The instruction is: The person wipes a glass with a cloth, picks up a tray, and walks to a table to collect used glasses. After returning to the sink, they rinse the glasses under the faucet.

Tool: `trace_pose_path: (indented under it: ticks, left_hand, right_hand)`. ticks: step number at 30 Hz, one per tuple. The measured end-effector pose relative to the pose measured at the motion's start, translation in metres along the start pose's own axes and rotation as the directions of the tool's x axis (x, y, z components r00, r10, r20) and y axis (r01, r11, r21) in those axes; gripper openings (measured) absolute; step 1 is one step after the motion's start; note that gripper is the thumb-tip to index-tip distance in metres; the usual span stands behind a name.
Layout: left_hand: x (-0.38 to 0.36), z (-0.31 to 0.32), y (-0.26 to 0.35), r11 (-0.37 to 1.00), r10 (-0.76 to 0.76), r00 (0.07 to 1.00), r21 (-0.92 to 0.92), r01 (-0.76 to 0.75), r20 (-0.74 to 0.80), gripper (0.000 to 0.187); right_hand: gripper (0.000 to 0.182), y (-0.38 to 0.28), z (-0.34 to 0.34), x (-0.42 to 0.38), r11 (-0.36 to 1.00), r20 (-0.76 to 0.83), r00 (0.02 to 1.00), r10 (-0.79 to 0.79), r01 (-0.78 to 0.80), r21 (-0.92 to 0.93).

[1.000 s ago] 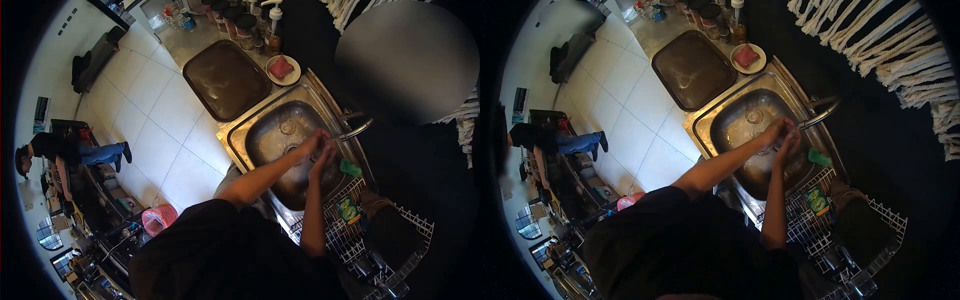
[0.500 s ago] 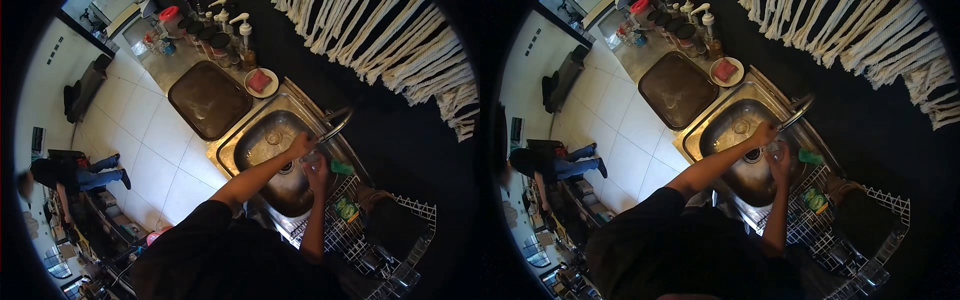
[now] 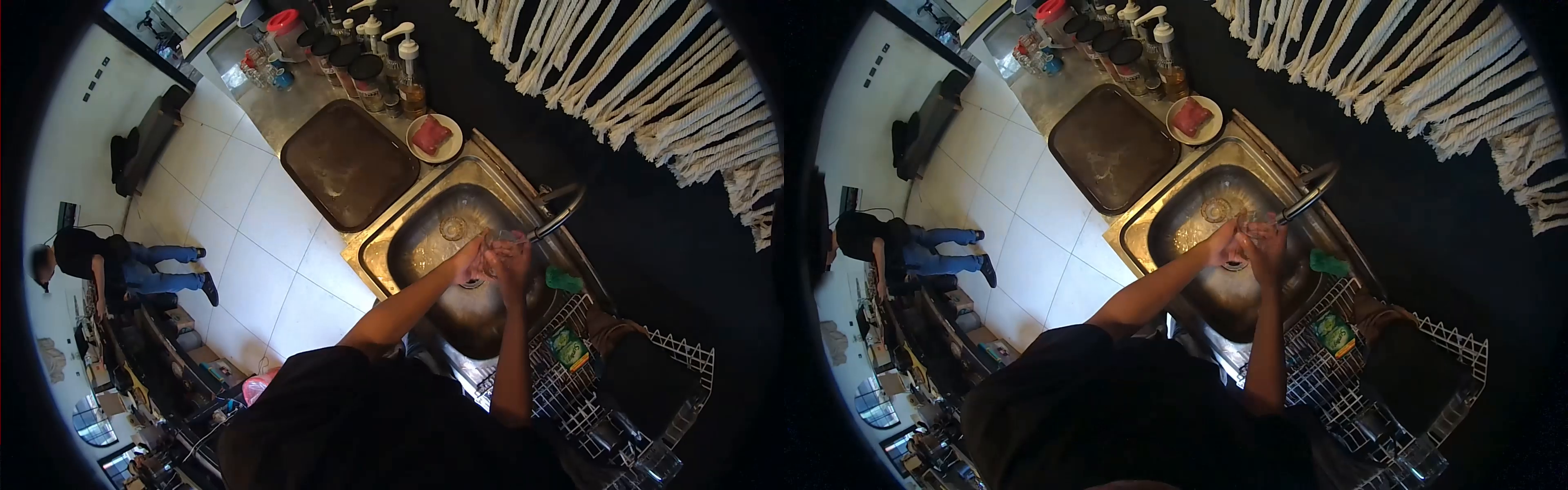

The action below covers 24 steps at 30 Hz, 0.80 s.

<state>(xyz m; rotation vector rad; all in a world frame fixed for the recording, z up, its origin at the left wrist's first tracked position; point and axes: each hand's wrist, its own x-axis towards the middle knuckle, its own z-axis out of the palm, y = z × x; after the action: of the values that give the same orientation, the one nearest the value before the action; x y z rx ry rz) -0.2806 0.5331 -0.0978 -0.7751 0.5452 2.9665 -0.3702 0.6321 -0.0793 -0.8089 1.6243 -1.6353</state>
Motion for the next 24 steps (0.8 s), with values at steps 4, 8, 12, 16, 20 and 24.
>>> trace_pose_path:
  ticks: [4, 8, 12, 16, 20, 24]
  left_hand:
    - [-0.01, -0.03, -0.008, 0.995, -0.085, 0.987, 0.063, 0.077, 0.135, 0.068]
    - [-0.014, -0.046, -0.002, 0.992, 0.083, 0.972, 0.112, -0.059, -0.22, 0.063]
    - [-0.018, -0.057, -0.003, 0.965, 0.18, 0.885, 0.253, -0.074, -0.43, 0.053]
    - [-0.027, -0.056, -0.008, 0.948, 0.103, 0.911, 0.318, 0.032, -0.399, 0.053]
    - [-0.026, -0.044, -0.017, 0.982, 0.094, 0.868, 0.187, -0.002, -0.487, 0.058]
    - [-0.02, -0.049, -0.019, 0.971, 0.081, 0.904, 0.238, 0.024, -0.421, 0.057]
  right_hand:
    - [0.055, 0.007, 0.015, 0.01, 0.978, 0.03, 0.999, 0.033, -0.039, 0.205]
    - [0.043, 0.025, 0.005, 0.031, 0.941, 0.106, 0.973, 0.203, -0.224, 0.254]
    - [0.057, 0.069, 0.005, 0.052, 0.956, -0.228, 0.929, 0.291, -0.287, 0.053]
    - [0.062, 0.053, 0.029, 0.062, 0.924, -0.623, 0.754, 0.209, -0.36, -0.126]
    - [0.054, 0.039, 0.031, 0.05, 0.933, -0.573, 0.799, 0.183, -0.325, -0.155]
    - [0.03, 0.057, 0.017, 0.046, 0.965, -0.462, 0.848, 0.261, -0.225, 0.133]
